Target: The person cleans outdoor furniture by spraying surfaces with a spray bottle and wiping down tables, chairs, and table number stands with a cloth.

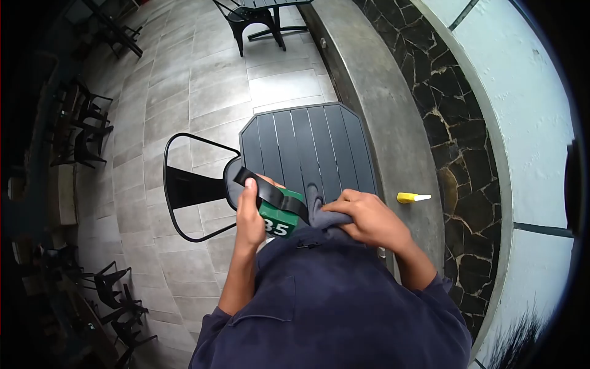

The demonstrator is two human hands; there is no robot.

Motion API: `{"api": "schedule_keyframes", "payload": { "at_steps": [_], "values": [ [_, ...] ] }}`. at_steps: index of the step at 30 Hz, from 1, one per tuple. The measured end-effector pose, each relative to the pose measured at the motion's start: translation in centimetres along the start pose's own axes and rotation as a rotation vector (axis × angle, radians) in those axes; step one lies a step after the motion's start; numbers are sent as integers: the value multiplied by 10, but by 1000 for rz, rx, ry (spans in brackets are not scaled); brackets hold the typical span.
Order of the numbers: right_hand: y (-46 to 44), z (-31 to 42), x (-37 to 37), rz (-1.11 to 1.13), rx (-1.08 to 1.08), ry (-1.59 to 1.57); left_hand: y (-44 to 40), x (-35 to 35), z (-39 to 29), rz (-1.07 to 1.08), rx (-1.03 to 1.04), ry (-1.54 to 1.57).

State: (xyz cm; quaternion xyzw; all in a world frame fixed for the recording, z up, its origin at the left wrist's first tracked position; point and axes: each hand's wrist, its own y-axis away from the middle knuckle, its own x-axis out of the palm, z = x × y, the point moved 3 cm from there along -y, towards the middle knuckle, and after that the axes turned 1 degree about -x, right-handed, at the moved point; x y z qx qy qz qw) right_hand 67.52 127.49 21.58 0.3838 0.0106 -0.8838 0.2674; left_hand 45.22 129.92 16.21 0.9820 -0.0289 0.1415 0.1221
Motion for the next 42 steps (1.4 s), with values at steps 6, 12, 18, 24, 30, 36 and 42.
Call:
{"api": "schedule_keyframes", "payload": {
  "at_steps": [6, 12, 18, 24, 30, 36, 42],
  "values": [
    [11, -34, -71, -204, 37, 111, -8, -5, -17, 229, -3, -200],
    [1, 12, -125, -535, -224, -192, -7, 15, -12, 522, -57, -287],
    [-51, 33, -47, -72, -673, -244, 0, 13, 2, 388, 0, -330],
    [-35, 34, -3, -124, -508, -236, 7, -1, 19, 489, -430, -204],
    [-43, 22, 4, -230, -475, -249, 17, 4, 28, 508, -20, -592],
    [-49, 26, -1, -339, -515, -240, 21, 1, 19, 437, 23, -598],
    [-43, 28, -4, -90, -355, -412, 23, -6, 34, 567, 44, -600]
  ]
}}
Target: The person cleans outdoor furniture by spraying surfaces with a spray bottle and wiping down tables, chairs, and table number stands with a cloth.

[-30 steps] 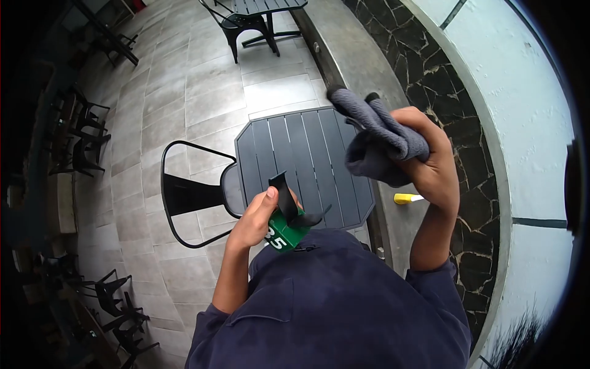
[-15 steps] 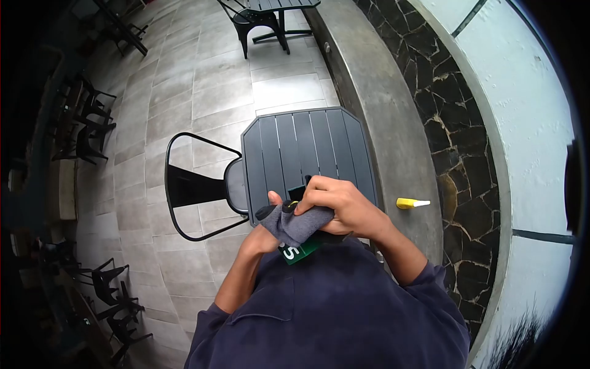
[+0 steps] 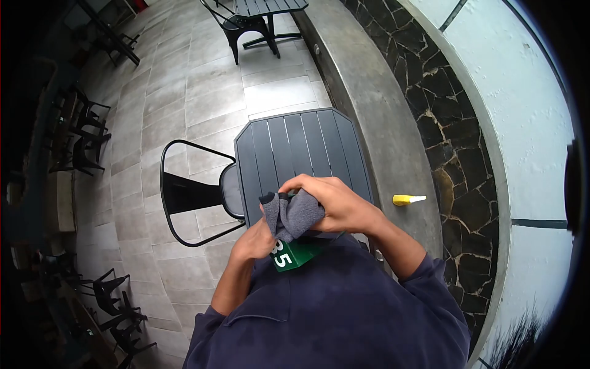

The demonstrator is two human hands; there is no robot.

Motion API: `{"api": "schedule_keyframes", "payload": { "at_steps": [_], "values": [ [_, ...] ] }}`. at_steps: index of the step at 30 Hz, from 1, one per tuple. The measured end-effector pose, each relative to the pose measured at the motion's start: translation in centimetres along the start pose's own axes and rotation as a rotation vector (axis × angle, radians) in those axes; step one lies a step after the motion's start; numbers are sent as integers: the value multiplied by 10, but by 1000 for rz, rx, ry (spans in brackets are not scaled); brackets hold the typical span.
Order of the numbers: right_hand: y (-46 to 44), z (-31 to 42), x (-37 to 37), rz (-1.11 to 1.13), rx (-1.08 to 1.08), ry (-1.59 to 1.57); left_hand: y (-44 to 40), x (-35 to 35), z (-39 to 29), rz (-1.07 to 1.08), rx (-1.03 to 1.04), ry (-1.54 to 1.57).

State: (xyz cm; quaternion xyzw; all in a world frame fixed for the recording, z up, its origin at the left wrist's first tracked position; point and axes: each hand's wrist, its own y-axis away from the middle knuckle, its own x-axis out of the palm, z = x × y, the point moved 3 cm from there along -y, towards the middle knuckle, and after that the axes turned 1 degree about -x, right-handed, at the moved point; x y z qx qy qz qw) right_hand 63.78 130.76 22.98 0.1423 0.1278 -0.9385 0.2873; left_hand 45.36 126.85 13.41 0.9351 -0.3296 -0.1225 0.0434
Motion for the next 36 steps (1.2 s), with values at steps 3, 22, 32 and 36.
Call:
{"api": "schedule_keyframes", "payload": {
  "at_steps": [3, 22, 32, 36],
  "values": [
    [1, -3, -5, 26, -36, 112, -3, 2, -12, 48, -45, 52],
    [37, 31, -88, -481, -78, -84, -17, 4, -50, -82, -9, 275],
    [23, 59, 1, -415, -318, 561, -47, 10, -15, -194, -7, 912],
    [27, -6, 30, -389, -226, 469, -46, 15, -6, -282, -238, 727]
  ]
}}
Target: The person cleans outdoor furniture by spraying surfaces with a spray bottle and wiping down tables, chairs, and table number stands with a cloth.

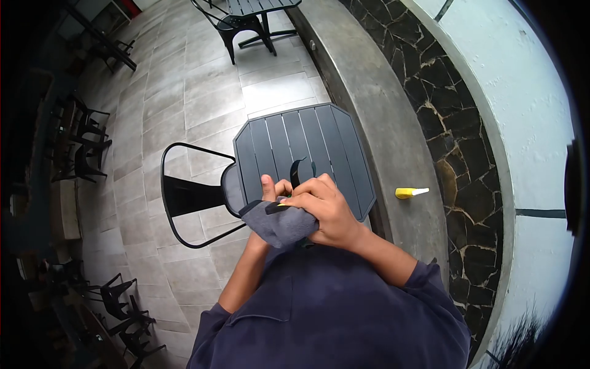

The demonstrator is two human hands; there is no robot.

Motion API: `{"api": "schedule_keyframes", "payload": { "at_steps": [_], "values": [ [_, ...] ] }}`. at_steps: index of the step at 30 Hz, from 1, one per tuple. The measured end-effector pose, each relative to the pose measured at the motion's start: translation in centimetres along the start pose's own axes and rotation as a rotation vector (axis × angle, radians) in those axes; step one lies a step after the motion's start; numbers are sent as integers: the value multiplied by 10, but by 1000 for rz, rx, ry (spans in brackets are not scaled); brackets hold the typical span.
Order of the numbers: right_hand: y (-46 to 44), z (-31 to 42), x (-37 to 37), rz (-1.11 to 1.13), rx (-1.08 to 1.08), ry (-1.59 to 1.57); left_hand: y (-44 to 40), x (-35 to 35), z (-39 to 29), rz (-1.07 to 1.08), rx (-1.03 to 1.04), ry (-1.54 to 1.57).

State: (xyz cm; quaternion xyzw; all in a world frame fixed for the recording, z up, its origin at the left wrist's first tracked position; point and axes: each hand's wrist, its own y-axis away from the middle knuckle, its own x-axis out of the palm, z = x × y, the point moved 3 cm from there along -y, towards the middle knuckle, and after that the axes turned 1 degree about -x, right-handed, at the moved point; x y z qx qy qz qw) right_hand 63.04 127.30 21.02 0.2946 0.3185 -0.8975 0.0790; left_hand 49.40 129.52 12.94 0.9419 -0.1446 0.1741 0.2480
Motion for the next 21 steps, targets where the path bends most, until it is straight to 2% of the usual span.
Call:
{"api": "schedule_keyframes", "payload": {
  "at_steps": [2, 4, 7, 8, 10, 11, 12, 14, 15, 16, 17, 18, 20, 21],
  "values": [
    [8, -8, -1, -24, -14, -186, -9, -9, 19, 46, -15, -40],
    [22, -12, -3, 1, 27, -177, -10, -10, 19, 58, 15, -118],
    [41, -31, -6, -121, 208, -454, 6, 21, 0, -35, -116, 226],
    [45, -39, -9, -150, 222, -456, 7, 20, -2, -50, -184, 294],
    [56, -56, -16, -159, 348, -392, 0, 4, 3, 255, -162, 405],
    [62, -66, -20, -161, 348, -392, -4, 5, 2, 188, -184, 576],
    [68, -76, -24, -143, 367, -327, -4, 6, -3, 245, -172, 652],
    [66, -76, -30, -126, 382, -260, -7, 2, -8, 197, -135, 622],
    [69, -74, -35, -244, 534, -421, -7, 2, -10, 198, -135, 622],
    [73, -73, -39, -364, 687, -581, -7, 2, -12, 106, -154, 618],
    [76, -73, -38, -413, 636, -660, -7, 2, -12, 16, -174, 612],
    [75, -68, -36, -420, 637, -656, -8, 6, -13, 22, -179, 609],
    [58, -39, -33, -473, 391, -501, -9, 14, -11, -47, -103, 464],
    [44, -21, -34, -322, 293, -307, -11, 16, -8, -19, -46, 398]
  ]
}}
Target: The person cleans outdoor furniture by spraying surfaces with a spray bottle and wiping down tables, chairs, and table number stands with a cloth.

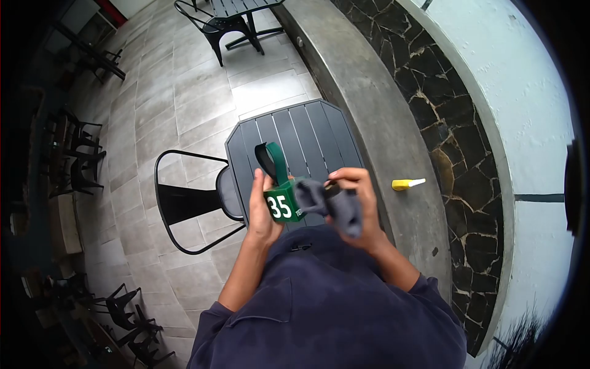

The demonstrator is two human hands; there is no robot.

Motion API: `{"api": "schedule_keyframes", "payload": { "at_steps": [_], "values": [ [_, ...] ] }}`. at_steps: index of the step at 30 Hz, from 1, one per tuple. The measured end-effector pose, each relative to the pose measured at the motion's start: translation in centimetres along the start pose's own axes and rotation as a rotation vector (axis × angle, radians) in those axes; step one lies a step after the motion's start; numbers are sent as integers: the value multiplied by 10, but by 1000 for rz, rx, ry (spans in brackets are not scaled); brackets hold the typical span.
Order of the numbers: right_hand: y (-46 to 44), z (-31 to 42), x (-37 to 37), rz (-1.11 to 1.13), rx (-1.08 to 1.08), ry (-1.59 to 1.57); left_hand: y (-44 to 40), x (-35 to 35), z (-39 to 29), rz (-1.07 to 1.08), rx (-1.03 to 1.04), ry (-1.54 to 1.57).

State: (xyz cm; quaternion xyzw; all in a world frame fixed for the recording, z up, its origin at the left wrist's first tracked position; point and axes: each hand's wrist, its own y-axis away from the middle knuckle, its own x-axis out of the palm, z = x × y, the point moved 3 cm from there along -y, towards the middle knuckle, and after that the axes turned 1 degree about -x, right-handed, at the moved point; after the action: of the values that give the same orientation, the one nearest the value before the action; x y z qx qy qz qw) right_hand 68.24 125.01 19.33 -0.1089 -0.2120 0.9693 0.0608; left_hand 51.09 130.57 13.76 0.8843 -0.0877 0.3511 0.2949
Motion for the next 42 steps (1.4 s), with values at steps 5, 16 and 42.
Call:
{"api": "schedule_keyframes", "payload": {
  "at_steps": [5, 16, 42],
  "values": [
    [-7, -7, 43, 115, -70, 431, -8, 0, 32, -127, -30, 23],
    [-7, -113, 5, -48, 756, -564, 12, 12, 7, 402, -21, 17],
    [13, -134, -8, 40, 480, 60, 7, -3, 13, 265, 178, -440]
  ]
}}
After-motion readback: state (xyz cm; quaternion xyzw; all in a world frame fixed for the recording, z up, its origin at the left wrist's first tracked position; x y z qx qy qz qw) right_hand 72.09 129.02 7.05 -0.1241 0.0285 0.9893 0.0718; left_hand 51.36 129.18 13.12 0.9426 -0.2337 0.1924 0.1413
